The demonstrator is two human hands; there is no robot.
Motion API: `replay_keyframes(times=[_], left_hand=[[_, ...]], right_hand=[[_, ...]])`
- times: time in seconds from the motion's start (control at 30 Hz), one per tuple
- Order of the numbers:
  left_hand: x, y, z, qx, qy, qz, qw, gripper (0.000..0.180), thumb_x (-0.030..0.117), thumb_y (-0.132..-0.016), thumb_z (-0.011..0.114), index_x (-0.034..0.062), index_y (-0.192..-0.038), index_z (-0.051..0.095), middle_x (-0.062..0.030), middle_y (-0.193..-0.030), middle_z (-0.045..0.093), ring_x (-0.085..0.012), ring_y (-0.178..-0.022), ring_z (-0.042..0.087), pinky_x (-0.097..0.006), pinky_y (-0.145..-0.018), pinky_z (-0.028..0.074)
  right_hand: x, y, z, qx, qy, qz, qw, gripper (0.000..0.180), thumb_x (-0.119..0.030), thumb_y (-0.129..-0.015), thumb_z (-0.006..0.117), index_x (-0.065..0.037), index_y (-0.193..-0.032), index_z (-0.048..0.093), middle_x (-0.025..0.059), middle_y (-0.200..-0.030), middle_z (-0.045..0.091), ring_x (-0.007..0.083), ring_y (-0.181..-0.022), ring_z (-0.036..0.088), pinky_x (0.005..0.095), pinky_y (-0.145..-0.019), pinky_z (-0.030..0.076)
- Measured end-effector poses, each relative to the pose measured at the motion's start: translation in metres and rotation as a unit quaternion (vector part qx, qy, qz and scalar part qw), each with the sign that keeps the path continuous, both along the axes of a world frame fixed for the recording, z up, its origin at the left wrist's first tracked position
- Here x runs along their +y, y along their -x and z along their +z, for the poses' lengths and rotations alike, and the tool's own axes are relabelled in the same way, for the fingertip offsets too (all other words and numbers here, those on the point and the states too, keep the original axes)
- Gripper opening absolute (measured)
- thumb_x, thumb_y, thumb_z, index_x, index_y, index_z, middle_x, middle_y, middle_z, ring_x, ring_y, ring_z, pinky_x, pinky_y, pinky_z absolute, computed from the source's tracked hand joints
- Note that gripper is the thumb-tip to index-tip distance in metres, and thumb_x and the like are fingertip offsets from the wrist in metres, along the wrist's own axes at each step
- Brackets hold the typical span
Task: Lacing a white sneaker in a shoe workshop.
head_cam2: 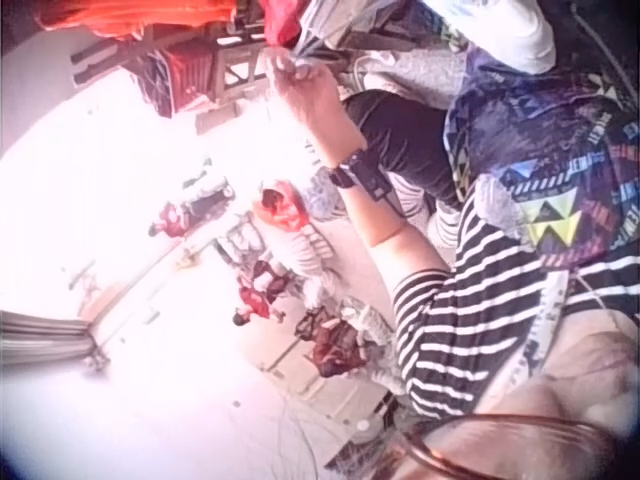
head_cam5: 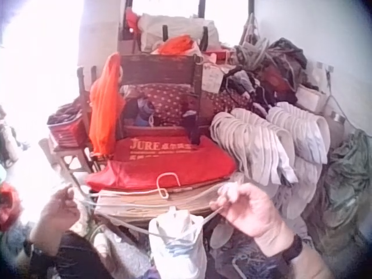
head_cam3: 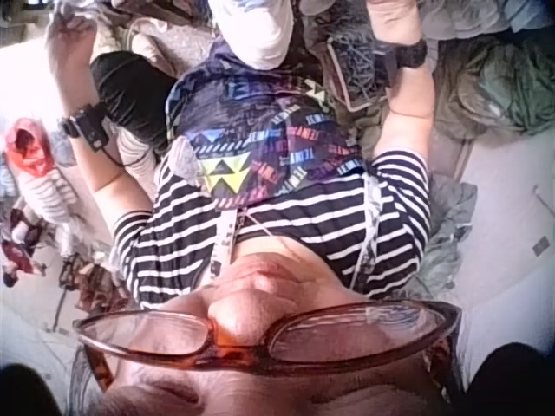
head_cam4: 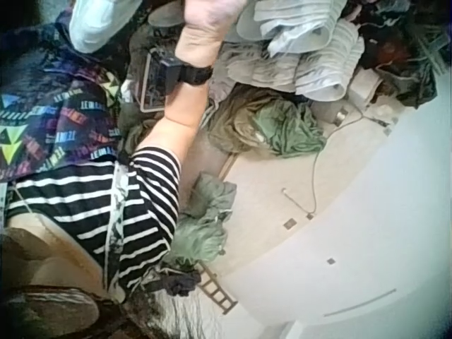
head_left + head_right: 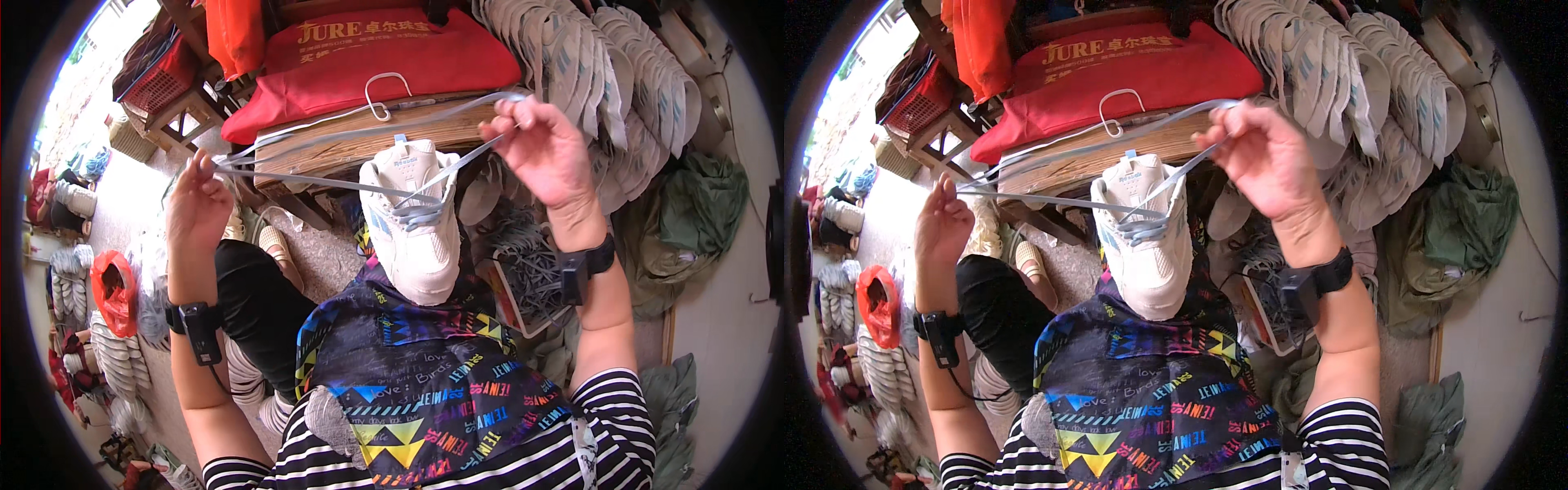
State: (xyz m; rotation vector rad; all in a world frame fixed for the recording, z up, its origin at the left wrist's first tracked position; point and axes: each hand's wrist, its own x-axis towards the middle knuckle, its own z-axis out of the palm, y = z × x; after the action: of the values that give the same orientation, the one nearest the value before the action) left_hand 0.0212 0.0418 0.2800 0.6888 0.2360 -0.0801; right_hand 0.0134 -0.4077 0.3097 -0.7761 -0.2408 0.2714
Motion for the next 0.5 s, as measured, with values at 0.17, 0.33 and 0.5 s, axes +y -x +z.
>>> replay_keyframes(times=[0.17, 0.33, 0.5], left_hand=[[0.035, 0.005, -0.005, 0.093, 0.100, 0.176, 0.975, 0.016, 0.011, -0.097, 0.055, -0.0001, -0.107, 0.061, -0.0069, -0.086, 0.065, -0.0103, -0.071, 0.051, -0.027, -0.067, 0.042], [0.188, 0.004, -0.064, -0.006, 0.063, 0.083, 0.995, 0.015, 0.000, -0.095, 0.052, -0.0028, -0.108, 0.058, -0.0023, -0.073, 0.052, -0.0098, -0.054, 0.036, -0.025, -0.053, 0.032], [0.230, 0.010, -0.059, 0.003, -0.037, 0.246, 0.969, 0.014, 0.001, -0.096, 0.049, -0.0019, -0.106, 0.059, 0.0000, -0.069, 0.045, -0.0083, -0.052, 0.034, -0.023, -0.048, 0.029]], right_hand=[[-0.072, 0.001, 0.017, 0.067, -0.053, -0.094, 0.992, 0.017, -0.016, -0.098, 0.052, -0.001, -0.093, 0.059, 0.0025, -0.076, 0.053, 0.0151, -0.070, 0.055, 0.0362, -0.086, 0.050], [-0.194, 0.020, 0.038, 0.086, -0.061, -0.225, 0.969, 0.013, -0.006, -0.100, 0.043, 0.003, -0.105, 0.052, -0.0006, -0.066, 0.037, 0.0105, -0.054, 0.036, 0.0254, -0.056, 0.033], [-0.307, 0.062, 0.039, 0.080, 0.019, -0.506, 0.859, 0.017, -0.008, -0.102, 0.040, 0.001, -0.111, 0.051, -0.0008, -0.066, 0.037, 0.0098, -0.046, 0.029, 0.0245, -0.045, 0.029]])
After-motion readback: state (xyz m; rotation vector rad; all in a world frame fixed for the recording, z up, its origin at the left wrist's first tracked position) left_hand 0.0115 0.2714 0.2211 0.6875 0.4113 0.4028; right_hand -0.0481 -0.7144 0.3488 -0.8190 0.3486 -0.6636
